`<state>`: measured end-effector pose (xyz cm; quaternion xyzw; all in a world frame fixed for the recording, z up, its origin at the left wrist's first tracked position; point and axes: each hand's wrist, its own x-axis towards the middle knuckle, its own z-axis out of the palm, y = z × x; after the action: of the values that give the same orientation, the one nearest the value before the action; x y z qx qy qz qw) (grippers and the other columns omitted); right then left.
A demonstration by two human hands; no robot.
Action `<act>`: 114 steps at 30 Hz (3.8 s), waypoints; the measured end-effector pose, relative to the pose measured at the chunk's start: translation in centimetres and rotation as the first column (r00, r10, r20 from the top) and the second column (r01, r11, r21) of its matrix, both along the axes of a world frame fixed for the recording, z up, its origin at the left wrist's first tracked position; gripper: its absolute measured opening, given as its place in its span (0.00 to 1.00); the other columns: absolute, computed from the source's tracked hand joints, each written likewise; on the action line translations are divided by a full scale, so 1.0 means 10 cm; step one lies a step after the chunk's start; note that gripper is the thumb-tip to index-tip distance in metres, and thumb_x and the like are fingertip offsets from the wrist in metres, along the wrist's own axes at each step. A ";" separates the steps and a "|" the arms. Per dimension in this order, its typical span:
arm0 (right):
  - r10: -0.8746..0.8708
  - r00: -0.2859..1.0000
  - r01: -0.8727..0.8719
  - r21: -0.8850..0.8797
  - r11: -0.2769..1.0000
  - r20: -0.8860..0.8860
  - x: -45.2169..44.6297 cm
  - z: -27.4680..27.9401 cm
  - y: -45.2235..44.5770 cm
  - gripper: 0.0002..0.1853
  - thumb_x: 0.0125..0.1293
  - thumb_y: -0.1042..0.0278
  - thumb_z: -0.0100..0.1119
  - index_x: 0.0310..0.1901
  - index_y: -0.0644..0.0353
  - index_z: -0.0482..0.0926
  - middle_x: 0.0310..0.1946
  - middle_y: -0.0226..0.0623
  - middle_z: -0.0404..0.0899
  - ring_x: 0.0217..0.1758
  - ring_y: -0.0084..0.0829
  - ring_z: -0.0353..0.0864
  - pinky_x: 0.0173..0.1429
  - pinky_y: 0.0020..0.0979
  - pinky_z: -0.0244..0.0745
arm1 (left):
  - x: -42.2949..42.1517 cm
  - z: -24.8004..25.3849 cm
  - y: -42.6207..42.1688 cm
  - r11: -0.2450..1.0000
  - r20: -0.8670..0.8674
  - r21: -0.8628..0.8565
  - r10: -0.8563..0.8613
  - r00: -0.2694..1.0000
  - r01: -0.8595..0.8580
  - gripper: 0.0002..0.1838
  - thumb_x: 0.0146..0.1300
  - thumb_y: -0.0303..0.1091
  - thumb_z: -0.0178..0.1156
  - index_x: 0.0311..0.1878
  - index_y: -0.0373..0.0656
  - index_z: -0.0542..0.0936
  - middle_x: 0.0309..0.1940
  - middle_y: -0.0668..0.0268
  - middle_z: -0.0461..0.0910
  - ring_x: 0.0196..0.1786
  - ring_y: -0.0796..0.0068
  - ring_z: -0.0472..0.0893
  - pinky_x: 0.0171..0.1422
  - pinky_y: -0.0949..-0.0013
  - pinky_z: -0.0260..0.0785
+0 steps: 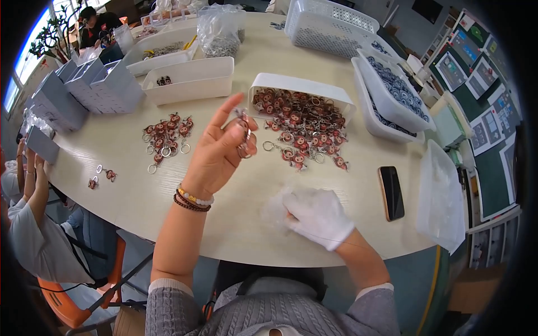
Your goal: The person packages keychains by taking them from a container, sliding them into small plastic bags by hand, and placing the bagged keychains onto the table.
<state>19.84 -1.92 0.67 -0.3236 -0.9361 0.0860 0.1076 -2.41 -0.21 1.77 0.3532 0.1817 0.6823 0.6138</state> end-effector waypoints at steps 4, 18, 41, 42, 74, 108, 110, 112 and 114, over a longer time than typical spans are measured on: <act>-0.125 0.969 0.119 0.042 0.992 0.213 -0.10 -0.19 0.01 0.09 0.51 0.60 0.58 0.30 0.54 0.72 0.27 0.36 0.77 0.28 0.39 0.80 0.30 0.39 0.73 | 0.15 -0.03 -0.06 0.993 -0.193 -0.083 -0.093 0.977 0.078 0.23 0.59 0.27 0.61 0.57 0.37 0.67 0.36 0.66 0.75 0.33 0.81 0.74 0.34 0.78 0.69; -0.588 0.324 -0.318 -0.671 0.670 -0.741 0.16 0.15 0.09 0.07 0.63 0.77 0.55 0.43 0.63 0.74 0.39 0.33 0.79 0.36 0.17 0.77 0.43 0.23 0.73 | 0.60 -0.07 -0.31 1.000 -0.641 -0.023 -0.012 0.767 -0.004 0.16 0.70 0.28 0.45 0.60 0.40 0.61 0.30 0.69 0.71 0.26 0.86 0.62 0.31 0.81 0.59; -0.607 0.358 -0.199 -0.693 0.693 -0.709 0.16 0.15 0.03 0.01 0.61 0.80 0.55 0.33 0.65 0.74 0.34 0.30 0.80 0.33 0.14 0.76 0.35 0.20 0.71 | 0.77 -0.27 -0.40 0.834 -0.790 0.551 0.518 0.329 0.010 0.29 0.62 0.16 0.50 0.67 0.38 0.61 0.30 0.60 0.78 0.24 0.75 0.76 0.30 0.74 0.71; -0.586 0.409 -0.121 -0.678 0.725 -0.700 0.17 0.15 0.02 0.01 0.61 0.81 0.54 0.33 0.66 0.74 0.34 0.29 0.80 0.33 0.15 0.76 0.34 0.21 0.71 | 0.76 -0.29 -0.39 0.828 -0.789 0.560 0.527 0.316 0.017 0.29 0.61 0.16 0.50 0.67 0.38 0.61 0.30 0.60 0.78 0.24 0.75 0.76 0.30 0.74 0.71; -0.086 0.872 0.243 0.274 0.931 -0.482 0.12 0.14 0.07 0.12 0.44 0.73 0.65 0.30 0.55 0.72 0.28 0.31 0.72 0.22 0.34 0.75 0.24 0.32 0.69 | 0.66 -0.12 -0.32 0.990 -0.683 0.013 -0.096 0.724 0.144 0.27 0.61 0.22 0.59 0.64 0.37 0.65 0.44 0.59 0.78 0.46 0.75 0.78 0.49 0.72 0.72; -0.196 0.947 0.067 -0.439 0.896 -0.255 0.57 0.02 0.18 0.18 0.62 0.70 0.46 0.55 0.54 0.68 0.36 0.41 0.78 0.38 0.45 0.79 0.42 0.41 0.73 | 0.38 -0.54 0.38 0.886 -0.858 0.456 0.462 -0.223 0.083 0.17 0.57 0.30 0.59 0.51 0.39 0.75 0.54 0.57 0.71 0.57 0.56 0.70 0.61 0.60 0.63; -0.218 0.929 0.075 -0.426 0.902 -0.299 0.56 0.00 0.18 0.18 0.63 0.70 0.46 0.55 0.54 0.68 0.35 0.40 0.79 0.37 0.46 0.79 0.42 0.41 0.73 | 0.44 -0.54 0.41 0.896 -0.856 0.428 0.444 -0.266 0.119 0.16 0.58 0.31 0.58 0.50 0.39 0.75 0.53 0.57 0.71 0.56 0.57 0.69 0.61 0.60 0.62; -0.241 0.907 0.085 -0.412 0.907 -0.345 0.56 0.02 0.18 0.17 0.63 0.70 0.45 0.55 0.54 0.68 0.34 0.39 0.79 0.36 0.46 0.79 0.41 0.42 0.73 | 0.47 -0.51 0.42 0.908 -0.824 0.397 0.417 -0.384 0.133 0.12 0.59 0.32 0.58 0.45 0.39 0.76 0.50 0.58 0.70 0.55 0.58 0.69 0.60 0.60 0.61; -0.339 0.922 0.221 -0.461 0.859 -0.188 0.57 0.08 0.19 0.16 0.64 0.71 0.45 0.54 0.55 0.68 0.33 0.40 0.81 0.35 0.44 0.81 0.41 0.39 0.74 | 0.46 -0.52 0.43 0.906 -0.812 0.402 0.421 -0.403 0.135 0.11 0.58 0.32 0.58 0.43 0.39 0.76 0.48 0.59 0.71 0.54 0.59 0.69 0.59 0.60 0.61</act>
<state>25.50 -0.04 1.48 -0.4586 -0.8133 0.3162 0.1680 2.15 4.10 -3.38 0.8255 0.5355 0.1778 0.0155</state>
